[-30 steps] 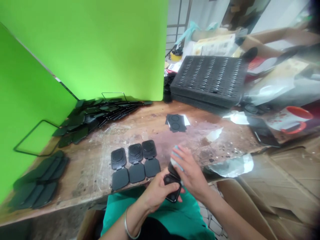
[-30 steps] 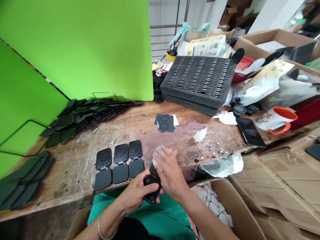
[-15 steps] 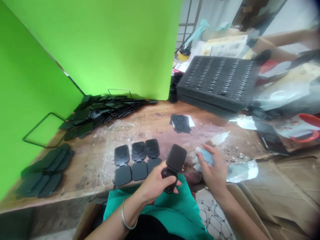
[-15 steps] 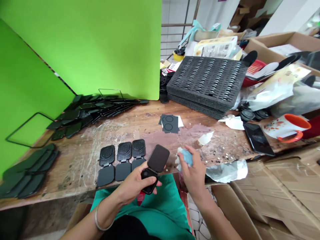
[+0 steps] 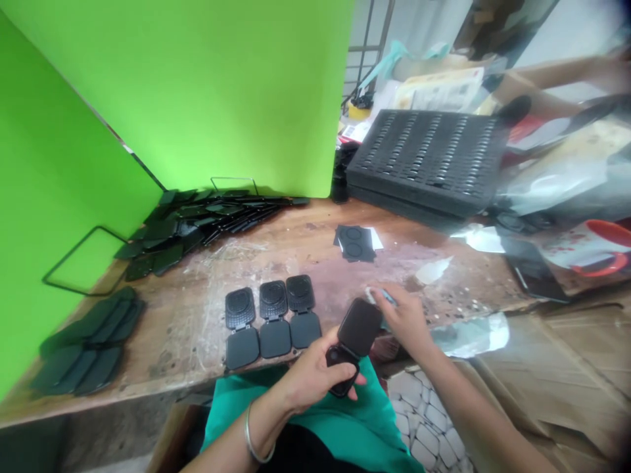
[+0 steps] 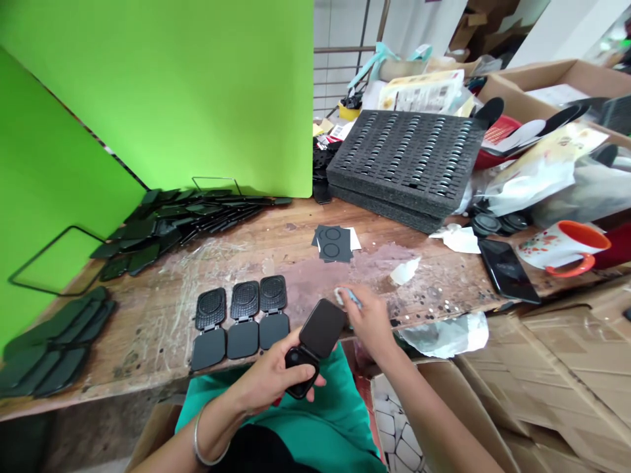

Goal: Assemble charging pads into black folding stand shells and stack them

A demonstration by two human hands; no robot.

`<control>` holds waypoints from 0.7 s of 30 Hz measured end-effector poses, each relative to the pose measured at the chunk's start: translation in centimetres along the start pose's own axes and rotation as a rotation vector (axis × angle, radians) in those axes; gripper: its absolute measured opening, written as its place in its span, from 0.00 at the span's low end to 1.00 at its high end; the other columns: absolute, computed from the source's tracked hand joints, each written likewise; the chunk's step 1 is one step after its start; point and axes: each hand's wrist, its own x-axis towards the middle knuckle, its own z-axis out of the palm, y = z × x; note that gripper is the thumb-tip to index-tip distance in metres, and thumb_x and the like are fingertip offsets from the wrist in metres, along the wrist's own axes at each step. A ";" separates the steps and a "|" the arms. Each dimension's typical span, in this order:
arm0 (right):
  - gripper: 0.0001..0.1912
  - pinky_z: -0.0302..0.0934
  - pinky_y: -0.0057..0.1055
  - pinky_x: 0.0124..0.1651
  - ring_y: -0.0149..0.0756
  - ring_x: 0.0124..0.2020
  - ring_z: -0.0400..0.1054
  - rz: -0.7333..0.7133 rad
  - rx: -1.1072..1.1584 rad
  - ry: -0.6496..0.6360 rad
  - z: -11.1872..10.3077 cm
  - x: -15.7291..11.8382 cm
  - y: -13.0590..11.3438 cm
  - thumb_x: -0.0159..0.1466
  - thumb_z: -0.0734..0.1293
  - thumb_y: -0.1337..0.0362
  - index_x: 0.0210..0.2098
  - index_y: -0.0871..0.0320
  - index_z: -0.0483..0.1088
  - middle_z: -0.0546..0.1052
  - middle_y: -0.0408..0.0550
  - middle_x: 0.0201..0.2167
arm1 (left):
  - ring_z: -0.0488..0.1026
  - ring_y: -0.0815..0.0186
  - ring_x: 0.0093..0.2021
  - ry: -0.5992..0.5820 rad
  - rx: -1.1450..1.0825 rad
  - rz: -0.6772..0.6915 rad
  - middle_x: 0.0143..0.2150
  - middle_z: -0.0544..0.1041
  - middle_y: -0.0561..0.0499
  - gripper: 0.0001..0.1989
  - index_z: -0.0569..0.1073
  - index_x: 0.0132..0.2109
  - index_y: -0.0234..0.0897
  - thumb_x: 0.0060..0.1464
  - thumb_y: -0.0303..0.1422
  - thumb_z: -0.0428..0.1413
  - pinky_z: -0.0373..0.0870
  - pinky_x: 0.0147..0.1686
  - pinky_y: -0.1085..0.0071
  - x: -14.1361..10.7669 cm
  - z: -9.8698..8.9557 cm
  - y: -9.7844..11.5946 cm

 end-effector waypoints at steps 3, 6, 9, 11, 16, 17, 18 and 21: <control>0.13 0.70 0.41 0.48 0.44 0.44 0.76 -0.035 -0.028 0.101 -0.4 -0.8 -1.4 0.69 0.62 0.60 0.43 0.57 0.76 0.80 0.53 0.41 | 0.76 0.64 0.31 0.045 -0.021 0.032 0.37 0.77 0.47 0.36 0.65 0.61 0.37 0.46 0.38 0.67 0.69 0.28 0.72 -0.1 0.2 0.3; 0.13 0.57 0.53 0.64 0.49 0.60 0.66 -0.278 -0.028 -0.025 0.4 -2.3 -4.5 0.68 0.64 0.65 0.51 0.55 0.74 0.76 0.53 0.53 | 0.74 0.65 0.28 0.084 -0.012 0.050 0.33 0.76 0.51 0.28 0.71 0.52 0.36 0.45 0.40 0.68 0.69 0.28 0.72 0.1 0.7 1.1; 0.14 0.41 0.62 0.68 0.55 0.67 0.54 -0.407 -0.103 -0.110 1.6 -3.0 -6.2 0.67 0.65 0.64 0.52 0.54 0.73 0.72 0.53 0.58 | 0.71 0.68 0.24 0.085 0.049 0.064 0.27 0.75 0.53 0.19 0.72 0.41 0.36 0.47 0.41 0.66 0.68 0.28 0.72 0.3 0.9 1.5; 0.14 0.46 0.59 0.66 0.54 0.65 0.57 -0.373 -0.095 -0.080 1.9 -2.7 -6.0 0.67 0.64 0.62 0.51 0.54 0.74 0.72 0.53 0.59 | 0.72 0.68 0.25 0.050 0.049 0.063 0.29 0.76 0.52 0.18 0.72 0.42 0.35 0.49 0.41 0.66 0.69 0.29 0.72 0.5 0.7 1.3; 0.13 0.67 0.36 0.48 0.42 0.45 0.74 -0.080 0.054 -0.125 0.0 -1.5 -2.5 0.70 0.61 0.59 0.43 0.56 0.77 0.80 0.51 0.43 | 0.75 0.66 0.30 -0.093 -0.062 -0.022 0.35 0.78 0.48 0.31 0.67 0.59 0.39 0.49 0.36 0.66 0.71 0.30 0.71 0.3 0.0 -0.1; 0.15 0.68 0.33 0.42 0.42 0.40 0.76 0.001 0.045 -0.144 -0.5 -1.6 -1.6 0.70 0.61 0.58 0.39 0.57 0.78 0.81 0.50 0.38 | 0.75 0.65 0.31 -0.093 -0.083 -0.019 0.38 0.78 0.46 0.32 0.68 0.60 0.39 0.48 0.36 0.67 0.71 0.30 0.72 0.2 0.0 -0.2; 0.17 0.68 0.32 0.38 0.42 0.36 0.76 0.074 0.016 -0.150 -1.0 -1.8 -0.7 0.70 0.61 0.55 0.36 0.57 0.78 0.81 0.49 0.33 | 0.76 0.64 0.33 -0.081 -0.100 -0.010 0.42 0.77 0.44 0.32 0.69 0.59 0.39 0.48 0.35 0.67 0.71 0.29 0.72 0.0 0.0 -0.2; 0.22 0.67 0.32 0.32 0.44 0.29 0.76 0.227 -0.097 -0.100 -2.6 -3.3 1.6 0.67 0.61 0.49 0.34 0.58 0.79 0.80 0.49 0.27 | 0.77 0.63 0.35 -0.020 -0.141 0.014 0.53 0.75 0.39 0.32 0.70 0.58 0.38 0.47 0.35 0.68 0.70 0.28 0.74 -0.3 0.0 0.4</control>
